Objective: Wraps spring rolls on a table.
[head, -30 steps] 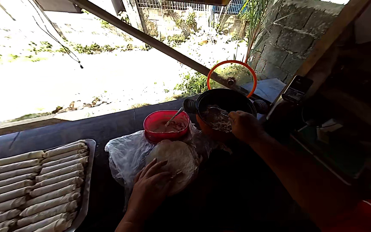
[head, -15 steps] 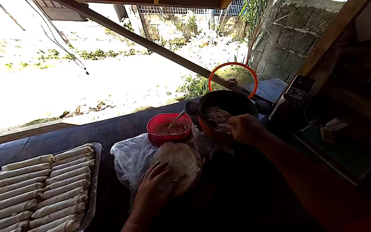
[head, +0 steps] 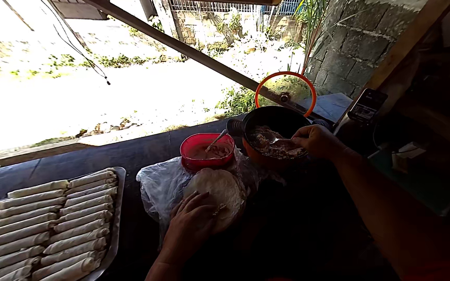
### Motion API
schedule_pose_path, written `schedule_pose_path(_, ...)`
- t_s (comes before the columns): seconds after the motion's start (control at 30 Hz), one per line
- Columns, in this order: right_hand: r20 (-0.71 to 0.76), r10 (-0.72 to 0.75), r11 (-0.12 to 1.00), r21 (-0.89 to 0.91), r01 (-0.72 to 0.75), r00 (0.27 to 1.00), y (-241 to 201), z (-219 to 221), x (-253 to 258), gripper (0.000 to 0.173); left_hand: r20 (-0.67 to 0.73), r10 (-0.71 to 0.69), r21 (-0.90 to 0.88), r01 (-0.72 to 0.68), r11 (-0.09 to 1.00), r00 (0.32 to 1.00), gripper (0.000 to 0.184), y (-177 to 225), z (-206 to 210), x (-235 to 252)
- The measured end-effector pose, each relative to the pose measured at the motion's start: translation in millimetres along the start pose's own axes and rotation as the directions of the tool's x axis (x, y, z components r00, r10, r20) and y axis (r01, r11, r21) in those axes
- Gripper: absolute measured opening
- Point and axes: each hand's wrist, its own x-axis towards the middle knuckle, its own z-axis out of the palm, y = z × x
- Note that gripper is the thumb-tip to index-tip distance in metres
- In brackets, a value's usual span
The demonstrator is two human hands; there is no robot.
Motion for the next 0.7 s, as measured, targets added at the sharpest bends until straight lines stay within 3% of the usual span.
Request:
schedule_pose_path(0.1,-0.023,-0.002,0.999,-0.050,0.001,1.000,1,2,0,0.018,0.005,0.019,-0.032,-0.019,0.999,1.000,0.018,-1,-2,0)
schedule_pose_path(0.3,-0.033,-0.143,0.949,-0.288,0.128,0.989,-11,13,-7,0.015,0.005,0.013,-0.032,-0.013,0.999,1.000,0.025,0,-2,0)
schedule_pose_path(0.5,0.045,-0.454,0.783,-0.456,0.423,0.890,-14,18,-12,0.015,-0.001,0.006,-0.028,-0.006,1.000,1.000,0.029,1,-2,1)
schedule_pose_path(0.57,0.039,-0.478,0.760,-0.482,0.436,0.878,-15,17,-12,0.015,-0.001,0.006,-0.026,-0.006,1.000,1.000,0.028,1,-2,1)
schedule_pose_path(0.7,-0.001,-0.419,0.831,-0.404,0.383,0.908,-11,12,-11,0.015,-0.007,0.009,-0.029,-0.009,1.000,1.000,0.027,1,-1,0)
